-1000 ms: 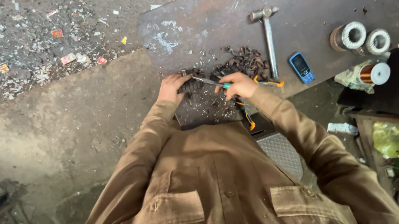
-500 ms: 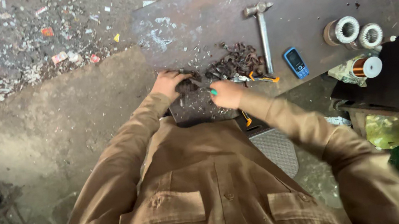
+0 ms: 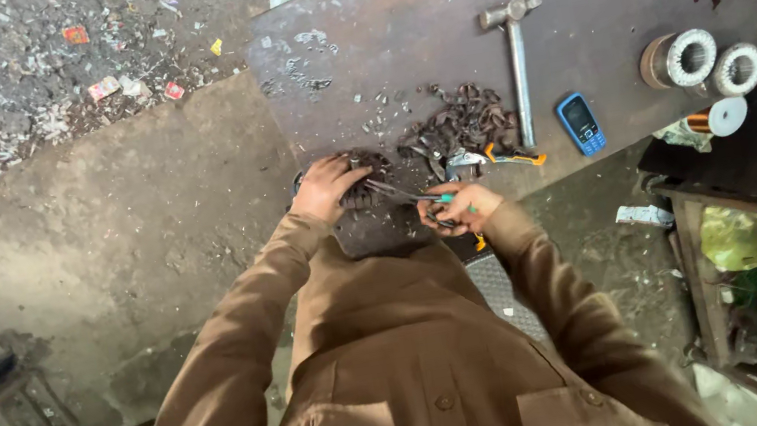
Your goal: The person uses pliers to cut small metal wires or springs on a metal workbench. The person repeatedly picks up pieces, cuts them, and places the cut pieces into a growing pile on the table.
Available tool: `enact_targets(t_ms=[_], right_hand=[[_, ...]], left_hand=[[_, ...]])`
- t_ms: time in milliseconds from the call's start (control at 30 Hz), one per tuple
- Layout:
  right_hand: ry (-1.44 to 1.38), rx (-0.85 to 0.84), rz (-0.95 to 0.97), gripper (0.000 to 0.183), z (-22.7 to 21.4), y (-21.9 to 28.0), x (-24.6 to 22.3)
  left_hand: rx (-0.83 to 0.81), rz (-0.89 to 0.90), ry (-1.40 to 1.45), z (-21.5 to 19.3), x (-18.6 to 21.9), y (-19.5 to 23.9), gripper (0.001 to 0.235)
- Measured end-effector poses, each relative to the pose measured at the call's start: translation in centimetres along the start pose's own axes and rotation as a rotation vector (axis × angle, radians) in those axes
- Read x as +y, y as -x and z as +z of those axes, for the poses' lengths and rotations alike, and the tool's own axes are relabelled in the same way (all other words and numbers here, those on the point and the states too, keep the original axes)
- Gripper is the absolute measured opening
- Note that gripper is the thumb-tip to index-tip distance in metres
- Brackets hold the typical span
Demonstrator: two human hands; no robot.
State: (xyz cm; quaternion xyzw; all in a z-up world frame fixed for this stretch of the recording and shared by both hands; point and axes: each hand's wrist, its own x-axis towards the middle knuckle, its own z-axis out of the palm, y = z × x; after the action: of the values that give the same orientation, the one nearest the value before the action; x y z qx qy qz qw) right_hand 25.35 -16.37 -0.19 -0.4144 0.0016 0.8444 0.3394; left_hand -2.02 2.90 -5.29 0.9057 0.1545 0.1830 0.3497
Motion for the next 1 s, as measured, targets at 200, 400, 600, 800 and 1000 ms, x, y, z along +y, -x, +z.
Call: enact_targets(t_ms=[200,400,600,800,1000], right_hand=[[0.366,0.06,-0.068,0.044,2.6,1.6,-0.4],[1.77,0.628,-0.46,0.038,12.5,3.0,1.5],[1.494,0.497,-0.385,0.02,10.4,0.9,0.1],[0.109,0.108,0.064,0.041,1.8,0.2,-0.7],[-0.295,-0.059,-0.231,0.043,1.6,-2.4,5.4]], left_hand=[[0.011,0.016,-0.03,-0.2,1.0,-0.3,0.063],[0.038,0.01,-0.005,-0.4,0.8,0.0,0.058],[0.056,-0.044,0.024,0.1,0.4,0.7,0.065],[0.074,-0.022,0.088,-0.5,-0.1,0.6,0.06],[0.025,-0.018,0.044,-0.4,-0.3,0.9,0.064]])
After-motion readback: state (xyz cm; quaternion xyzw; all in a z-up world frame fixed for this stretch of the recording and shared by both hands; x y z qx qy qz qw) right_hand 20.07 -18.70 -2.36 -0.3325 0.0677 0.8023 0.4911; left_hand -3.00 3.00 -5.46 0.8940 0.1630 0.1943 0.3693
